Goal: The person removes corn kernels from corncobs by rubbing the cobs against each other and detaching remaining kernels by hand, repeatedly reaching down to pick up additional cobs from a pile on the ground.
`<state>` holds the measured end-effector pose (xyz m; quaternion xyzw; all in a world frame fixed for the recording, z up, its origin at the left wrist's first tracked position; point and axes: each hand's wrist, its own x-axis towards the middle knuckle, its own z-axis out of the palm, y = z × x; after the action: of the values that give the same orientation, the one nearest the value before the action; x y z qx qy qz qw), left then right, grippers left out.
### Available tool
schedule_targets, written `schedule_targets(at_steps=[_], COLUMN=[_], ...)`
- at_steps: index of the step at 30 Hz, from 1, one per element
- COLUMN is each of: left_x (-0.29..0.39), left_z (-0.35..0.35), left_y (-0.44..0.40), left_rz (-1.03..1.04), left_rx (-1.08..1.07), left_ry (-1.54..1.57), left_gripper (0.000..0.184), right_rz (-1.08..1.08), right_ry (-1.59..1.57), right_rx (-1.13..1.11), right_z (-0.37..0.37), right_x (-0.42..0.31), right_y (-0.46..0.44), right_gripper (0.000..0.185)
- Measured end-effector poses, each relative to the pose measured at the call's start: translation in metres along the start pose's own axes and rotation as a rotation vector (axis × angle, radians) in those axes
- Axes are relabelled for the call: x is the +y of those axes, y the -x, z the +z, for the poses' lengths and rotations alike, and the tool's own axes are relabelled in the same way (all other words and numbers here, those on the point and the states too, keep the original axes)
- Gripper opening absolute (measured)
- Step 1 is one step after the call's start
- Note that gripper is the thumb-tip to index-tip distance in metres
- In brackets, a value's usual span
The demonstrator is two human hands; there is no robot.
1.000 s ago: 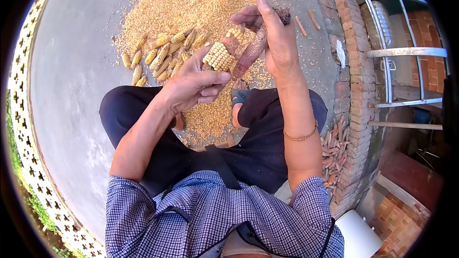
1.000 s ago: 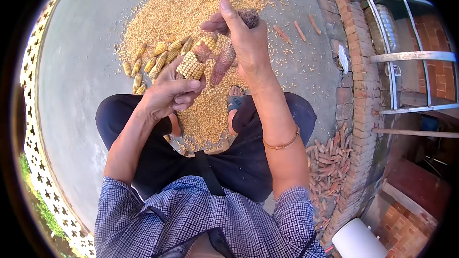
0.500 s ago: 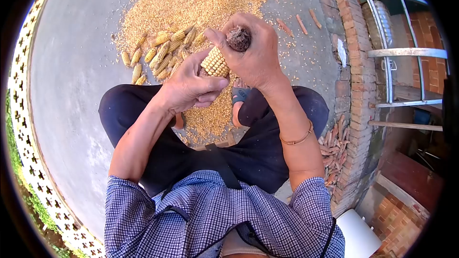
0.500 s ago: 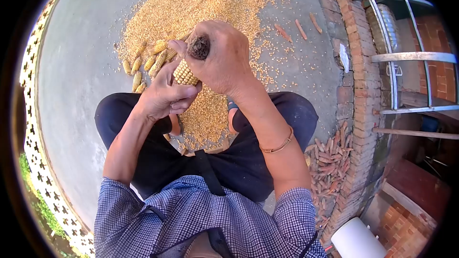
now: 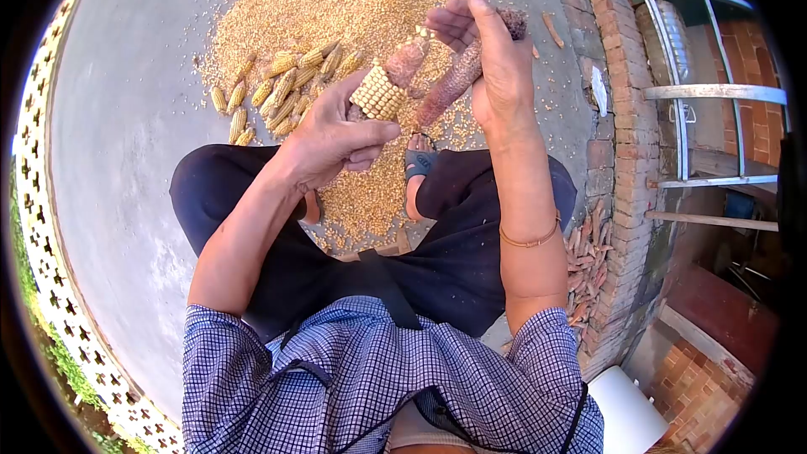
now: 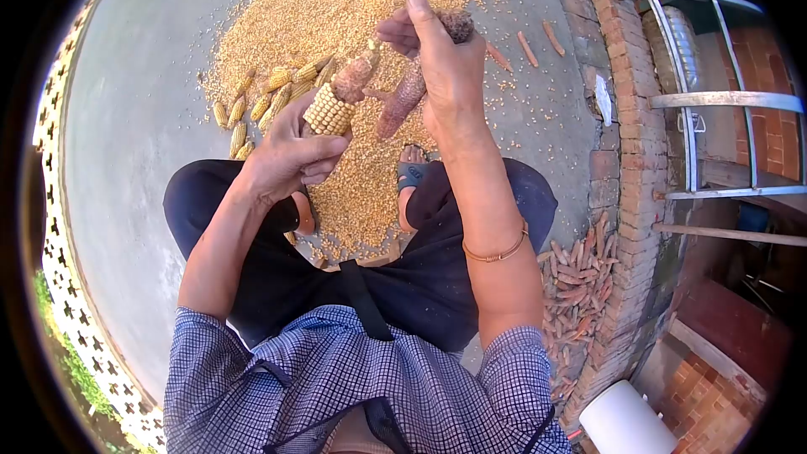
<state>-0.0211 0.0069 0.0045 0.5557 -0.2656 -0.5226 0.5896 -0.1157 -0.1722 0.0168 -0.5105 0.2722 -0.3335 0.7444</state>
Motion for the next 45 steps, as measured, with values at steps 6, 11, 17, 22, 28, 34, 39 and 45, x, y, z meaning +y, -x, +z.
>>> schedule_targets(at_steps=[6, 11, 17, 22, 28, 34, 39, 45], left_x=[0.007, 0.002, -0.018, -0.015, 0.01, 0.008, 0.008, 0.018], left_z=[-0.004, -0.002, 0.01, 0.011, 0.002, -0.002, -0.008, -0.003], left_y=[0.0, -0.003, -0.006, 0.001, 0.006, 0.005, 0.0, 0.002], left_rz=[-0.131, -0.05, 0.322, 0.196, -0.094, -0.087, -0.147, -0.108], left_rx=[-0.109, 0.039, 0.118, 0.143, -0.118, -0.094, -0.058, -0.016], left_ry=[0.342, 0.002, -0.437, -0.486, 0.328, 0.542, 0.566, 0.548], left_gripper=[0.07, 0.057, 0.048, 0.06, 0.068, 0.046, 0.051, 0.044], right_rz=[-0.051, -0.547, -0.584, -0.236, -0.069, 0.084, 0.07, 0.026], right_ry=[0.317, 0.923, 1.064, 0.773, 0.226, 0.295, 0.204, 0.146], right_rx=[-0.143, -0.313, -0.064, 0.048, -0.005, -0.28, -0.405, -0.414], right_z=[0.018, 0.026, 0.041, 0.038, 0.014, 0.014, 0.019, 0.03], right_x=[-0.009, 0.013, 0.026, 0.017, -0.003, -0.017, -0.016, -0.013], right_y=[0.024, 0.035, 0.035, 0.026, 0.01, 0.021, 0.028, 0.037], right_gripper=[0.036, 0.048, 0.028, 0.028, 0.028, 0.034, 0.052, 0.063])
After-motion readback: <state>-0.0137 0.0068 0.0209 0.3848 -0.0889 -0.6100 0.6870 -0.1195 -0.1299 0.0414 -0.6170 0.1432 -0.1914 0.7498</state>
